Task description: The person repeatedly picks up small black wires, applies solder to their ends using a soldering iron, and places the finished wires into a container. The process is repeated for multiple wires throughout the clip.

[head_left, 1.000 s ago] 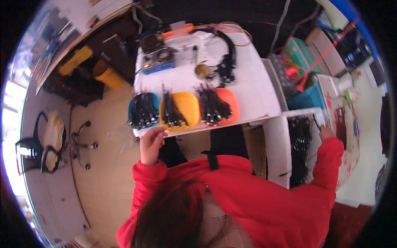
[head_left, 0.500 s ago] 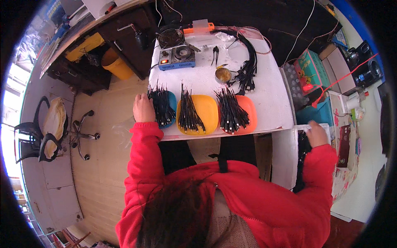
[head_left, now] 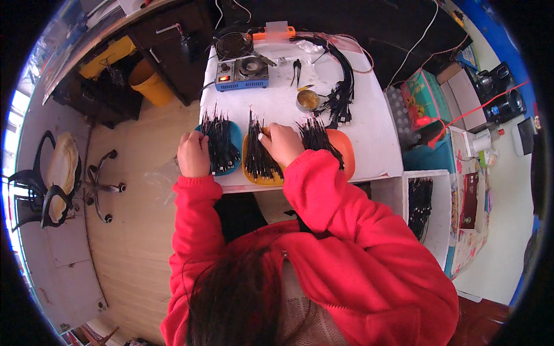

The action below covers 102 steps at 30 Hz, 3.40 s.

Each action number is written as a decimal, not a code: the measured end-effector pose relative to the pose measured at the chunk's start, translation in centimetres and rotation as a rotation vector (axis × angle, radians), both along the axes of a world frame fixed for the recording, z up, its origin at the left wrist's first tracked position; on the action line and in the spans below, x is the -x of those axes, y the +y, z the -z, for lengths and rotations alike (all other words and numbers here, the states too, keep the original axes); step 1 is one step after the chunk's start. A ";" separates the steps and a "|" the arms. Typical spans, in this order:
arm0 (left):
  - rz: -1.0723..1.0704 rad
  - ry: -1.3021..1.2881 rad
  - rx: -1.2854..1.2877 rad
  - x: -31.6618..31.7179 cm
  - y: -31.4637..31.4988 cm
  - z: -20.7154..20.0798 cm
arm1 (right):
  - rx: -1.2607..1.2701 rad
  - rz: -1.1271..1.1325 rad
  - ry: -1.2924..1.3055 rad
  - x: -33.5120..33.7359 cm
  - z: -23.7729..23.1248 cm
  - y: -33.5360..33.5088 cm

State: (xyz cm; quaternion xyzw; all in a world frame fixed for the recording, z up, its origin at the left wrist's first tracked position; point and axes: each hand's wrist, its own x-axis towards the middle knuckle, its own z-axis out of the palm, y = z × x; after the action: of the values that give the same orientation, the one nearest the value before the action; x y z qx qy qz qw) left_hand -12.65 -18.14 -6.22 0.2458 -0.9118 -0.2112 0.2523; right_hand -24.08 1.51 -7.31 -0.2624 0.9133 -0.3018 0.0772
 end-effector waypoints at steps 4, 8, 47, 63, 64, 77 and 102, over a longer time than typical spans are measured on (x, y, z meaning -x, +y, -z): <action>0.105 0.373 0.173 -1.0 0.8 -1.5 | 0.106 -0.001 0.028 0.2 0.8 -0.4; 0.143 0.586 -0.092 -1.7 1.7 -2.9 | 0.326 0.059 -0.344 0.3 0.5 0.3; 0.633 0.588 -1.463 -10.3 19.5 -8.2 | 0.964 -0.263 -0.444 -13.5 -11.8 12.8; 0.631 0.498 -1.450 -10.8 19.8 -8.8 | 1.047 -0.349 -0.557 -13.0 -12.1 13.2; 0.628 0.490 -1.439 -10.8 19.9 -8.8 | 1.028 -0.361 -0.588 -13.1 -12.1 13.3; 0.781 0.489 -1.822 -11.1 19.6 -8.7 | 1.325 -0.363 -1.014 -13.7 -10.6 12.8; 0.832 0.370 -1.779 -11.2 19.0 -8.7 | 0.996 -0.447 -0.886 -12.3 -12.1 14.0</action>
State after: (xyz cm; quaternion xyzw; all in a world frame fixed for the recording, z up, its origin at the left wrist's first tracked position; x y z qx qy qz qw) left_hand -1.45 0.83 2.48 -0.0304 -0.3821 -0.9234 0.0205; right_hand -11.80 15.46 4.80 -0.3002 0.4732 -0.7395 0.3729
